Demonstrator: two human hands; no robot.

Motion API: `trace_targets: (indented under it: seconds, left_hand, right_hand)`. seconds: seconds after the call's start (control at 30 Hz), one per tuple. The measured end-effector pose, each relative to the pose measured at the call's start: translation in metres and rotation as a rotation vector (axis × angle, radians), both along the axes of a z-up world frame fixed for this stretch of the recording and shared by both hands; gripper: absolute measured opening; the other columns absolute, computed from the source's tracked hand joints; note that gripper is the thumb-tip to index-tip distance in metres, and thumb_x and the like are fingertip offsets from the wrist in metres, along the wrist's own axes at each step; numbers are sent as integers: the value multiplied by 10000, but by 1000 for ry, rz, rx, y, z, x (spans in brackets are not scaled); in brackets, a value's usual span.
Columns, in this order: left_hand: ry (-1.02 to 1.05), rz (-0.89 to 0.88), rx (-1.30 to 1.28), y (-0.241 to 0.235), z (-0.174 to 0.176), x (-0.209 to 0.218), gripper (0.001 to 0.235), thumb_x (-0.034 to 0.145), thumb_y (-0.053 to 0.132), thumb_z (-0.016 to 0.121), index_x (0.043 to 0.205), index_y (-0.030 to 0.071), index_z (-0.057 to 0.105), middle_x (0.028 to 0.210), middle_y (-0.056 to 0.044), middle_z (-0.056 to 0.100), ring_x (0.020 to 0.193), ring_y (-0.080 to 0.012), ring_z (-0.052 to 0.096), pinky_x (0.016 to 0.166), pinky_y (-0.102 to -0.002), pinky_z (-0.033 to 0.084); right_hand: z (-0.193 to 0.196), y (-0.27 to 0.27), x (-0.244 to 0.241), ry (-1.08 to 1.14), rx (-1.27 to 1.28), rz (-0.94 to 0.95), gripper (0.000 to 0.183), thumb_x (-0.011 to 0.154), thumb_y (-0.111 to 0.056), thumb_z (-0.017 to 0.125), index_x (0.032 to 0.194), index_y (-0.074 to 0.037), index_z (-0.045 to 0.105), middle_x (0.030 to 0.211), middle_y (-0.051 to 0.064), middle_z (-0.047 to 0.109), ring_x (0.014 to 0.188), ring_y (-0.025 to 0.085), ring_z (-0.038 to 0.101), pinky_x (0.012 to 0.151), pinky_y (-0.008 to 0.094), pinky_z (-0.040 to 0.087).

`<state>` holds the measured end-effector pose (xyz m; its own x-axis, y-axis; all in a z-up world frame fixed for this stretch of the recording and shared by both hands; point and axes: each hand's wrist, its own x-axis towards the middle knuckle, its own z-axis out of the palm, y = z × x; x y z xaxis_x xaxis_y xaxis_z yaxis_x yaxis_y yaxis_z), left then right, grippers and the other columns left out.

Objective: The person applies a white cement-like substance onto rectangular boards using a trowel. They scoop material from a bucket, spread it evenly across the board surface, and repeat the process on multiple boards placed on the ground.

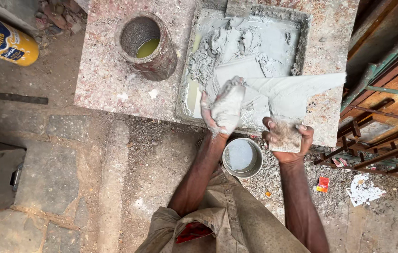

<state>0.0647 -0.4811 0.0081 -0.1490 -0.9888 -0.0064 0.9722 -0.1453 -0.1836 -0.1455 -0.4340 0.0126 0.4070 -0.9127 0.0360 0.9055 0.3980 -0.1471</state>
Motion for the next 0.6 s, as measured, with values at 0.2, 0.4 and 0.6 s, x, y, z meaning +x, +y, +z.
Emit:
trace_targets:
  seconds: [0.2,0.4,0.6]
  left_hand:
    - [767,-506,-553,39,51,-14,1020,965,623,398,1672,-98,250,1452,-259,629,1178,-447,692,923,-407,592]
    - [5,-502,-97,29,40,5,966,1074,672,426,1604,-112,229,1630,-345,292,1478,-459,398,1166,-417,484]
    - [-388,-796,-88,44,23,-14,987,1054,693,363,1608,-114,238,1641,-326,327,1527,-412,370,1300,-472,318]
  right_hand:
    - [-55,82,-15,-116,147,-175,641,888,-118,714,1484,-69,485,1253,187,618,895,278,674,579,301,601]
    - [-31,123,-68,686,270,-231,708,872,-164,706,1516,-36,440,1151,150,637,788,193,647,516,256,568]
    - [30,175,-16,813,233,-345,800,925,-178,627,1657,-55,326,1119,190,618,721,155,612,449,233,529]
